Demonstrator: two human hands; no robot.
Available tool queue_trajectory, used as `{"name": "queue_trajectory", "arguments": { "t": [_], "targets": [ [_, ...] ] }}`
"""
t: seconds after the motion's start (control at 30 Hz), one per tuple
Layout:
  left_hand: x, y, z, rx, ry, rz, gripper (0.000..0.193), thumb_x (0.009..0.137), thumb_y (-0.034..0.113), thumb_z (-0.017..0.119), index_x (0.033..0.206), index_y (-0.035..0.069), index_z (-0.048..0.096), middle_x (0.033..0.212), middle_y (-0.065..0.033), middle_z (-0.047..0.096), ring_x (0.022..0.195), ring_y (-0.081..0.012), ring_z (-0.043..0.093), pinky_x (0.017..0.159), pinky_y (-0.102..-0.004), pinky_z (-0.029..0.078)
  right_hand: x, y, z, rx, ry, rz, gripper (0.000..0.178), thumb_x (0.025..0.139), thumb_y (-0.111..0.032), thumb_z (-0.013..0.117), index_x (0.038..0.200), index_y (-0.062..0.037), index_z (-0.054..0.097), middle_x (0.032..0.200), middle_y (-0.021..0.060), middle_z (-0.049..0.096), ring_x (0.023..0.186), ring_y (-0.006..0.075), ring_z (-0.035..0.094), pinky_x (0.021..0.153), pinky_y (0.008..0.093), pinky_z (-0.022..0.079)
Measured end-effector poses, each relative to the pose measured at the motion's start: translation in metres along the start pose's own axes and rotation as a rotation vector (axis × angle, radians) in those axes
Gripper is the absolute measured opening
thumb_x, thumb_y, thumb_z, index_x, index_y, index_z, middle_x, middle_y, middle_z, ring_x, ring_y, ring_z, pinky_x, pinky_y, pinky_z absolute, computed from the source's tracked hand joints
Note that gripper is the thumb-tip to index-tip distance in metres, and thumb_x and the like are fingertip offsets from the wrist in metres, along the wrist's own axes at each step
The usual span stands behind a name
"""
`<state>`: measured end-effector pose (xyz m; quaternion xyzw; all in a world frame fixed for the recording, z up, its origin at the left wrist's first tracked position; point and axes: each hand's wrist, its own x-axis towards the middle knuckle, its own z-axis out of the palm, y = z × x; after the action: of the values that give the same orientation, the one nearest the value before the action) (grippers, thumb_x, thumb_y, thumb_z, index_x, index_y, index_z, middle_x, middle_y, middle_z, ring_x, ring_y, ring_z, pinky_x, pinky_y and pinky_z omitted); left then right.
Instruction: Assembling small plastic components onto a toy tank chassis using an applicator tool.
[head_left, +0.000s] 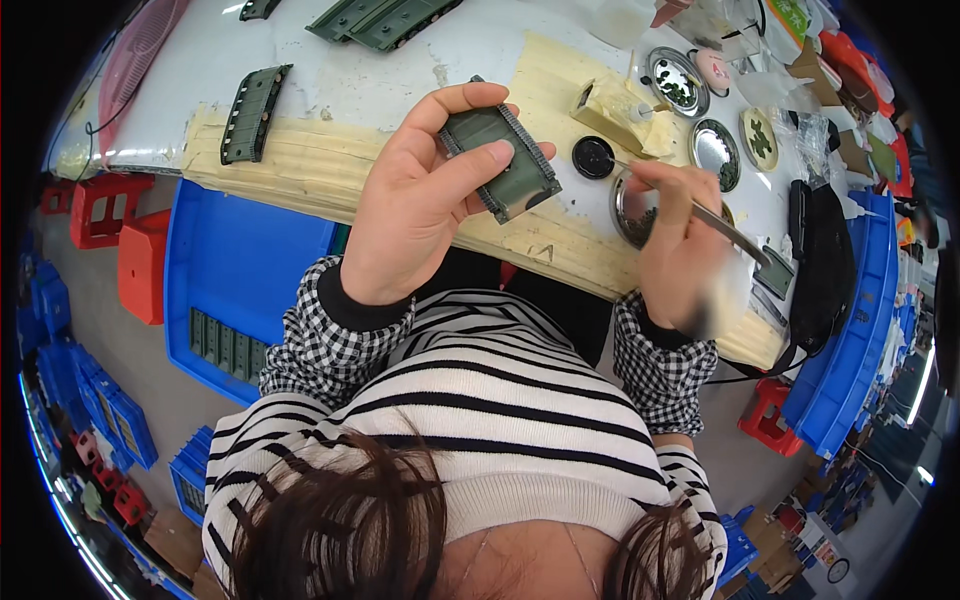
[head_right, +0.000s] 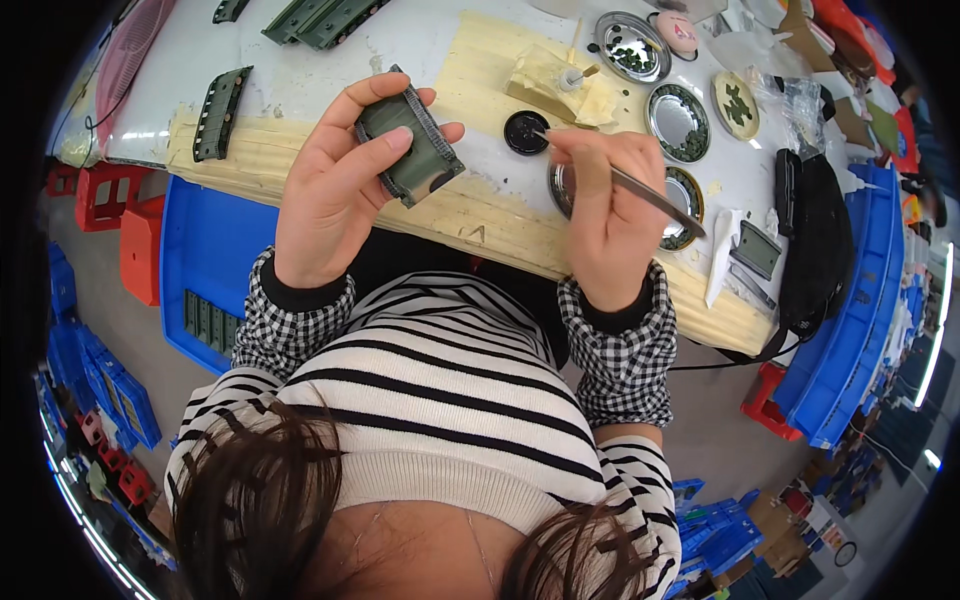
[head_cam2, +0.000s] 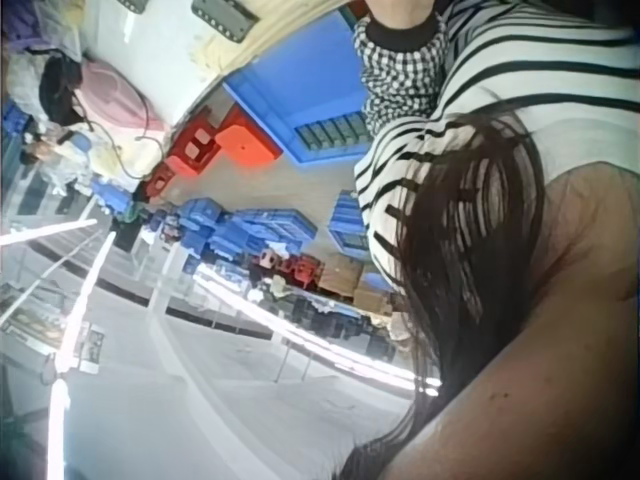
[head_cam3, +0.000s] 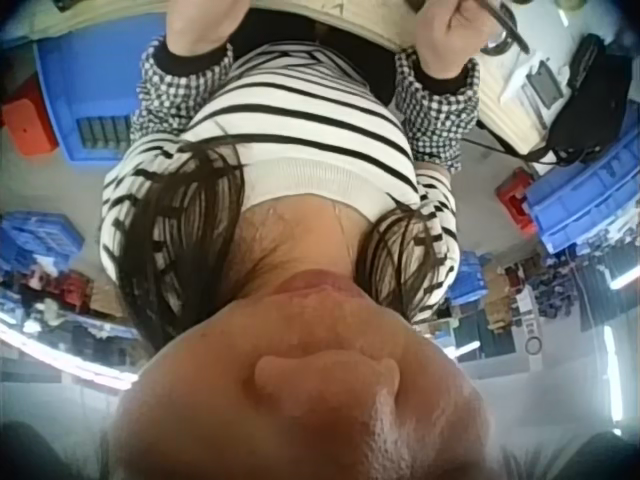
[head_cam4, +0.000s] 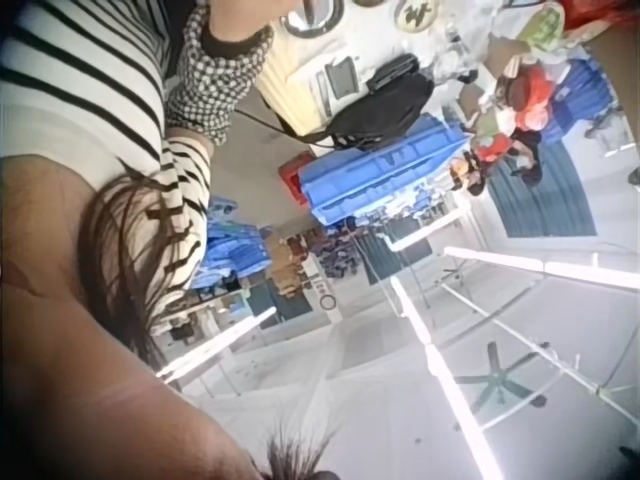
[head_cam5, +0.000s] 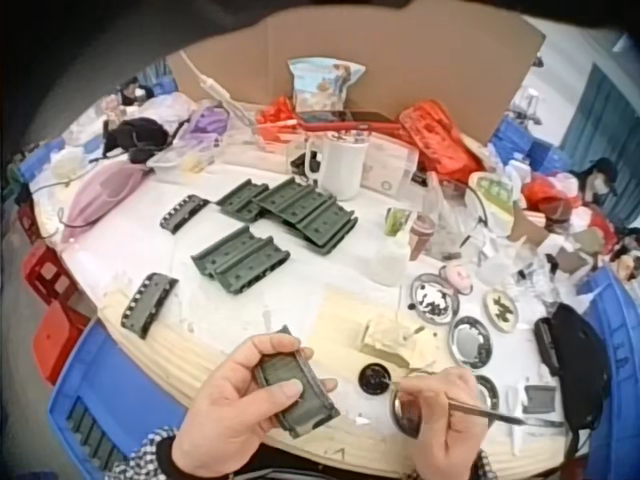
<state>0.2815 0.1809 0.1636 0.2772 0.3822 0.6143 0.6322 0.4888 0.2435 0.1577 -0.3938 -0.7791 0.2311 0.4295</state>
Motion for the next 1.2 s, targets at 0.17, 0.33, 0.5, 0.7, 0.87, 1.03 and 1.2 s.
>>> {"name": "queue_trajectory", "arguments": {
  "t": [0.17, 0.33, 0.5, 0.7, 0.87, 1.03, 1.2],
  "targets": [
    [0.001, -0.001, 0.006, -0.044, 0.014, -0.007, 0.043, 0.095, 0.004, 0.05, 0.137, 0.003, 0.038, 0.126, -0.0124, 0.051, 0.117, -0.0289, 0.057, 0.09, -0.0333, 0.053, -0.006, -0.028, -0.017, 0.092, -0.05, -0.199, 0.02, 0.095, -0.012, 0.051, 0.094, 0.0001, 0.067, 0.082, 0.0111, 0.065, 0.082, 0.0258, 0.059, 0.074, 0.034, 0.047],
    [0.004, -0.004, 0.016, -0.031, 0.023, 0.006, 0.045, 0.095, 0.005, 0.052, 0.138, 0.003, 0.038, 0.124, -0.011, 0.052, 0.117, -0.027, 0.057, 0.092, -0.0338, 0.052, -0.016, -0.039, -0.008, 0.257, -0.157, -0.213, 0.016, 0.09, -0.006, 0.055, 0.1, 0.0029, 0.065, 0.094, 0.0181, 0.067, 0.092, 0.0317, 0.065, 0.081, 0.0362, 0.051],
    [0.003, -0.007, 0.018, -0.055, 0.033, 0.019, 0.045, 0.095, 0.005, 0.052, 0.138, 0.003, 0.038, 0.121, -0.0105, 0.054, 0.115, -0.0261, 0.058, 0.091, -0.0341, 0.052, -0.018, -0.041, -0.003, 0.266, -0.229, -0.211, 0.018, 0.088, -0.002, 0.057, 0.103, 0.0049, 0.064, 0.104, 0.0224, 0.066, 0.096, 0.0316, 0.066, 0.084, 0.0338, 0.052],
    [0.002, -0.01, 0.019, -0.071, 0.024, 0.025, 0.045, 0.095, 0.006, 0.051, 0.138, 0.004, 0.038, 0.114, -0.0116, 0.058, 0.113, -0.0236, 0.059, 0.09, -0.0336, 0.052, -0.019, -0.039, -0.003, 0.241, -0.239, -0.206, 0.018, 0.091, -0.006, 0.056, 0.103, 0.0054, 0.064, 0.105, 0.0232, 0.066, 0.096, 0.0298, 0.066, 0.084, 0.0323, 0.052],
    [0.001, -0.011, 0.019, -0.071, 0.026, 0.02, 0.045, 0.095, 0.006, 0.051, 0.138, 0.004, 0.038, 0.114, -0.0132, 0.06, 0.113, -0.0228, 0.059, 0.09, -0.0339, 0.052, -0.021, -0.038, -0.002, 0.251, -0.22, -0.207, 0.019, 0.092, -0.007, 0.056, 0.103, 0.0053, 0.064, 0.104, 0.0231, 0.066, 0.096, 0.0298, 0.066, 0.083, 0.0323, 0.052],
    [0.003, -0.012, 0.018, -0.074, 0.027, 0.013, 0.044, 0.096, 0.006, 0.05, 0.137, 0.003, 0.038, 0.114, -0.0136, 0.06, 0.112, -0.023, 0.059, 0.091, -0.0341, 0.052, -0.02, -0.038, -0.001, 0.245, -0.216, -0.212, 0.019, 0.092, -0.008, 0.056, 0.103, 0.0054, 0.064, 0.103, 0.0228, 0.066, 0.096, 0.0298, 0.066, 0.083, 0.0322, 0.052],
    [0.002, -0.011, 0.019, -0.076, 0.045, 0.004, 0.044, 0.095, 0.005, 0.05, 0.137, 0.003, 0.037, 0.113, -0.0136, 0.06, 0.112, -0.023, 0.06, 0.091, -0.0341, 0.052, -0.021, -0.037, 0.001, 0.246, -0.204, -0.219, 0.019, 0.092, -0.008, 0.056, 0.102, 0.0051, 0.064, 0.103, 0.0227, 0.067, 0.095, 0.03, 0.067, 0.082, 0.0323, 0.052]
  ]
}}
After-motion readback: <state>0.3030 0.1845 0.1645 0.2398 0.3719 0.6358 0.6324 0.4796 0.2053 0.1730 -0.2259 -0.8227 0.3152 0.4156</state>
